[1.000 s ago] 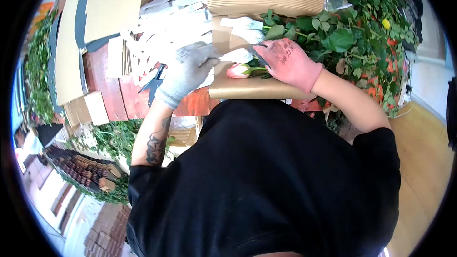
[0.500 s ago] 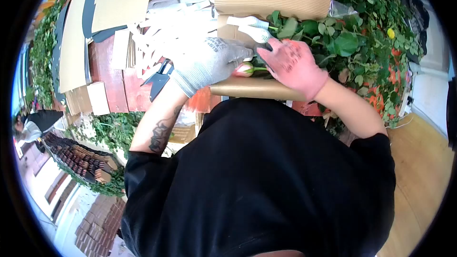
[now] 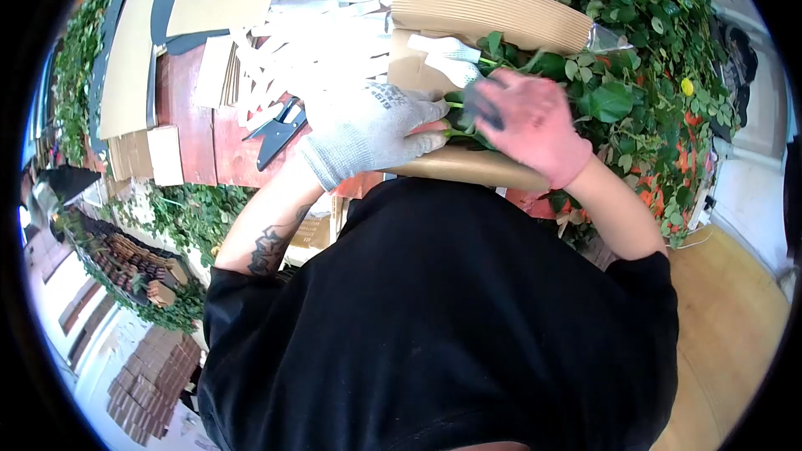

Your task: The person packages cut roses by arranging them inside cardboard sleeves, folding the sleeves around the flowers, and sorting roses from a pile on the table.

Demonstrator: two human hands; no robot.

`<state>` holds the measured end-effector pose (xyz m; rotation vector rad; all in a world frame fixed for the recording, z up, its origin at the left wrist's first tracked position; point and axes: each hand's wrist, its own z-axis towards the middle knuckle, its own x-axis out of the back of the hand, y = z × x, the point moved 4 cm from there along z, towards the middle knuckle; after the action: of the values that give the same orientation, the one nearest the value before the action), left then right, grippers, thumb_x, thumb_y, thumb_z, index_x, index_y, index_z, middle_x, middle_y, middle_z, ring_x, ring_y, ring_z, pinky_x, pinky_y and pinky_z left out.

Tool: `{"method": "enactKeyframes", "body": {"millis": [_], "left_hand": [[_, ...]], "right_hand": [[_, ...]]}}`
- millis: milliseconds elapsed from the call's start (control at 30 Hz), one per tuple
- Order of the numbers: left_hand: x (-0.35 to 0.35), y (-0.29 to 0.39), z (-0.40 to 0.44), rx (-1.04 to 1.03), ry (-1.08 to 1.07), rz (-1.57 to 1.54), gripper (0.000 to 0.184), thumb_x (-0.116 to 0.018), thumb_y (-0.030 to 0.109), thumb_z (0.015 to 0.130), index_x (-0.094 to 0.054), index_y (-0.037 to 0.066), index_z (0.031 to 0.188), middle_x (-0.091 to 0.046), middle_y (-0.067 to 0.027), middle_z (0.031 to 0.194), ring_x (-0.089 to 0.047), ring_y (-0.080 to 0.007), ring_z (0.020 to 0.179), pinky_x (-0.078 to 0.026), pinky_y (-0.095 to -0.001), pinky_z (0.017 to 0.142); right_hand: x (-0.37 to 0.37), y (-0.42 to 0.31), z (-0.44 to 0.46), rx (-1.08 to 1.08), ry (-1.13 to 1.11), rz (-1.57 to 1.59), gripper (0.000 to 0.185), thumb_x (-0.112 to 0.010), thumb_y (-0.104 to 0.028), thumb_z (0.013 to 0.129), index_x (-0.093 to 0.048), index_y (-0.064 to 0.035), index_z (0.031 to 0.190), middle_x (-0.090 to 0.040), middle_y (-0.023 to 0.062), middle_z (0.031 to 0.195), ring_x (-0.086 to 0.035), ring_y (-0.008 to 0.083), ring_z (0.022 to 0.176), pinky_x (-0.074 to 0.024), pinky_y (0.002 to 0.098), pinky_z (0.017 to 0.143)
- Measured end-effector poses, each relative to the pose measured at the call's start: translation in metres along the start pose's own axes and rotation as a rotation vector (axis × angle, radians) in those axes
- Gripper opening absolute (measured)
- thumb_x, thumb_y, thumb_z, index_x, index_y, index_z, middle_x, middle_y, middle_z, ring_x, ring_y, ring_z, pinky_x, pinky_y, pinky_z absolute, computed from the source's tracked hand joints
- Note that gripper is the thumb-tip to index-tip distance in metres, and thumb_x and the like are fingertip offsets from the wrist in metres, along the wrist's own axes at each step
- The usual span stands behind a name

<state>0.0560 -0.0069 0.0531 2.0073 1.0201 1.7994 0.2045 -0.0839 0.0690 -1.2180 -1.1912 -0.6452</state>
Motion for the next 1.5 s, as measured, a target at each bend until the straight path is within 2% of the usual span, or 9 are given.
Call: {"method": "enactKeyframes", "body": {"millis": [67,233,367,467,733,867,1033,1267,1500], "left_hand": [[-0.003,0.0,-0.001,-0.015,0.026,-0.005,0.036,-0.055,0.033,0.087,-0.063,0.008,0.111,-0.061,-0.0142,0.113,-0.062,-0.0315,0.094,-0.048,-0.0374,0.084],[-0.002,0.002,-0.001,-0.013,-0.033,0.04,0.034,-0.052,0.031,0.089,-0.061,0.006,0.111,-0.062,-0.0123,0.11,-0.063,-0.0301,0.089,-0.049,-0.0381,0.079],[-0.004,0.003,-0.003,0.007,-0.014,0.076,0.032,-0.051,0.031,0.089,-0.061,0.007,0.108,-0.061,-0.0114,0.114,-0.064,-0.0286,0.082,-0.05,-0.0385,0.075],[-0.008,0.002,-0.003,0.033,-0.072,0.108,0.032,-0.051,0.032,0.089,-0.061,0.008,0.108,-0.06,-0.0099,0.114,-0.065,-0.0275,0.079,-0.05,-0.0381,0.072],[0.008,-0.011,-0.007,-0.161,0.276,-0.016,0.023,-0.06,0.022,0.085,-0.065,0.006,0.101,-0.061,-0.0124,0.112,-0.065,-0.026,0.086,-0.051,-0.035,0.076],[0.011,-0.034,-0.002,0.017,0.454,-0.065,0.022,-0.065,0.018,0.08,-0.066,0.006,0.099,-0.064,-0.0107,0.091,-0.062,-0.0276,0.087,-0.049,-0.0335,0.077],[-0.002,-0.046,0.006,0.107,0.354,-0.059,0.018,-0.065,0.015,0.079,-0.066,0.005,0.094,-0.062,-0.0114,0.084,-0.061,-0.0269,0.079,-0.048,-0.0343,0.07],[0.003,-0.054,-0.009,0.137,0.407,-0.183,0.013,-0.064,0.017,0.079,-0.062,0.005,0.083,-0.059,-0.0128,0.073,-0.059,-0.0303,0.071,-0.046,-0.0376,0.065],[0.008,-0.074,-0.018,0.199,0.438,-0.178,0.01,-0.064,0.008,0.08,-0.066,0.003,0.088,-0.065,-0.0115,0.08,-0.062,-0.0226,0.07,-0.048,-0.0313,0.063]], "right_hand": [[0.018,0.009,0.001,-0.297,0.185,-0.237,0.031,-0.065,-0.027,0.074,-0.057,-0.0099,0.099,-0.061,0.0104,0.088,-0.062,0.0245,0.079,-0.0495,0.0372,0.066],[-0.009,0.017,0.014,-0.277,-0.052,-0.288,0.039,-0.063,-0.025,0.075,-0.052,-0.008,0.108,-0.061,0.0089,0.087,-0.063,0.0245,0.074,-0.0501,0.0384,0.058],[-0.003,0.01,0.019,-0.146,0.165,-0.419,0.034,-0.062,-0.022,0.074,-0.053,-0.0075,0.102,-0.06,0.0097,0.084,-0.062,0.0252,0.07,-0.0502,0.0368,0.058],[-0.005,0.004,0.031,-0.181,0.022,-0.306,0.032,-0.062,-0.022,0.073,-0.055,-0.0079,0.101,-0.06,0.0097,0.084,-0.062,0.0247,0.069,-0.0498,0.0367,0.057],[-0.029,0.011,0.02,-0.063,0.004,-0.405,0.031,-0.049,-0.012,0.081,-0.058,-0.0103,0.11,-0.06,0.0121,0.099,-0.063,0.023,0.07,-0.0494,0.0317,0.055],[-0.03,0.01,0.019,-0.123,-0.041,-0.359,0.035,-0.047,-0.011,0.081,-0.058,-0.0114,0.115,-0.06,0.0137,0.105,-0.063,0.0229,0.072,-0.0501,0.0317,0.059],[-0.033,0.018,0.015,-0.209,0.019,-0.276,0.038,-0.052,-0.012,0.078,-0.056,-0.0098,0.116,-0.059,0.0164,0.113,-0.063,0.0255,0.079,-0.0509,0.0344,0.067],[-0.037,0.02,0.008,-0.108,0.239,-0.188,0.041,-0.057,-0.013,0.077,-0.056,-0.0105,0.117,-0.059,0.0123,0.092,-0.062,0.0264,0.082,-0.0509,0.0367,0.067],[-0.035,0.021,0.01,-0.237,0.059,-0.133,0.034,-0.043,-0.01,0.087,-0.056,-0.0126,0.118,-0.058,0.0146,0.094,-0.063,0.0277,0.08,-0.051,0.0368,0.063]]}}
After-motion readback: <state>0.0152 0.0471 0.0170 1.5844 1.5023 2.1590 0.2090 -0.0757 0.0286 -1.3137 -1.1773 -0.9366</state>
